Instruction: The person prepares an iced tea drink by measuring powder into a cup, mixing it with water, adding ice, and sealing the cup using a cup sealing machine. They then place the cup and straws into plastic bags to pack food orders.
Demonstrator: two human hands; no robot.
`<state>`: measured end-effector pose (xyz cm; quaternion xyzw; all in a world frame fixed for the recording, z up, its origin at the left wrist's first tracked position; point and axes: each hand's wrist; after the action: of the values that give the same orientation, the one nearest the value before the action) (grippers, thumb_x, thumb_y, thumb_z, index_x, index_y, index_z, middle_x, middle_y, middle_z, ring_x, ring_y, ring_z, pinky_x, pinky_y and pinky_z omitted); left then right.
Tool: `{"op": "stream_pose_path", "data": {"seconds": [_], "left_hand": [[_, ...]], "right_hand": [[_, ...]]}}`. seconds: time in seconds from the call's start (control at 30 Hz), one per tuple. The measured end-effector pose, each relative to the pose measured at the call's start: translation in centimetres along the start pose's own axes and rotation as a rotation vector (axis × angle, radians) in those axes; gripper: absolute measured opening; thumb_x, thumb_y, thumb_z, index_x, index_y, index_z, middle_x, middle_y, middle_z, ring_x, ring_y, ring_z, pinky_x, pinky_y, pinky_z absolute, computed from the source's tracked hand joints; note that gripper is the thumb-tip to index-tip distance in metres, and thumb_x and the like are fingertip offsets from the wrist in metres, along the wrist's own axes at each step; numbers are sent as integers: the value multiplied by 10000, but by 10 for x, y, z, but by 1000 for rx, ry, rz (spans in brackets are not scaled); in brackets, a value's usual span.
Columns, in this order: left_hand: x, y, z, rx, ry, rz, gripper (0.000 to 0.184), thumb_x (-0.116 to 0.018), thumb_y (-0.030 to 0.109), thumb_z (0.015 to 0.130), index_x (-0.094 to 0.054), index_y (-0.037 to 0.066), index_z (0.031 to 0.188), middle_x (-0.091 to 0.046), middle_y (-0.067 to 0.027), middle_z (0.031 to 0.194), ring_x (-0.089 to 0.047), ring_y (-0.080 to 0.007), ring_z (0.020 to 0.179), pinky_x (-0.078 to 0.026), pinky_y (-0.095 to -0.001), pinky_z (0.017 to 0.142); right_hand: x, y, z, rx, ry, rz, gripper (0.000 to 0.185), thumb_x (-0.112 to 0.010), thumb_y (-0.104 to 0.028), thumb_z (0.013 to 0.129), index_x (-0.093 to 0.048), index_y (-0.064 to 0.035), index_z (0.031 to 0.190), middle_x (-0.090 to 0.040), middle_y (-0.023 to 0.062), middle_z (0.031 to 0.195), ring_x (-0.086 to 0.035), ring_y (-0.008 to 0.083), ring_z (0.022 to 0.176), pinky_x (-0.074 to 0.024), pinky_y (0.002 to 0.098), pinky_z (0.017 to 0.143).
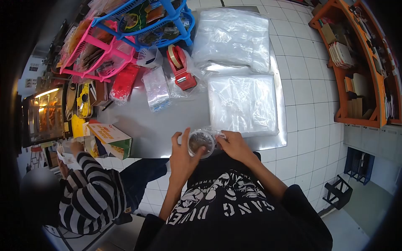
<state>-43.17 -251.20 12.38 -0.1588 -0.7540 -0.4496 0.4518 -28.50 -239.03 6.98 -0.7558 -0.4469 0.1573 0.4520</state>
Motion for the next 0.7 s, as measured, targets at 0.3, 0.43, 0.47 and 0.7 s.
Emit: {"op": "stream_pose_path", "data": {"seconds": [0.3,0.43,0.47,0.7], "left_hand": [[-7,3,7,119,-181,-39,583,-723,422,773,-498,77,1186,-541,-164,1144,-636,-377,847,-518,-449,687],[-17,-9,1,137,-44,-65,549,-701,415,805,-491,19,1122,-571,-192,1080,-635,-380,822,-508,-447,682],[-17,-11,1,145,-32,-83,534,-713,391,802,-494,11,1108,-588,-196,1022,-634,-363,815,-499,-427,679],[-8,-13,-4,101,-45,-375,257,-655,182,875,-540,-18,987,-619,-168,796,-610,-267,679,-463,-352,615]], "right_hand": [[4,-28,-40,247,27,-632,231,-577,-217,866,-591,7,813,-610,186,758,-612,388,736,-474,476,663],[3,-27,-37,221,-20,-570,225,-568,-208,861,-582,6,795,-601,190,752,-605,387,724,-469,470,653],[7,-30,-36,178,-64,-517,224,-565,-204,859,-576,8,787,-599,190,747,-601,388,718,-465,471,649],[18,-48,-36,168,-40,-373,249,-588,-143,829,-557,4,1028,-588,230,985,-591,382,920,-475,427,788]]}}
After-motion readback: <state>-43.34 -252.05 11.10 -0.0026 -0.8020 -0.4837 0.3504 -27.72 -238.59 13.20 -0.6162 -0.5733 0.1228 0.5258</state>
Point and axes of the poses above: each hand's wrist, its own z-axis towards the middle knuckle, its own x-axis out of the back of the hand, y = z × x
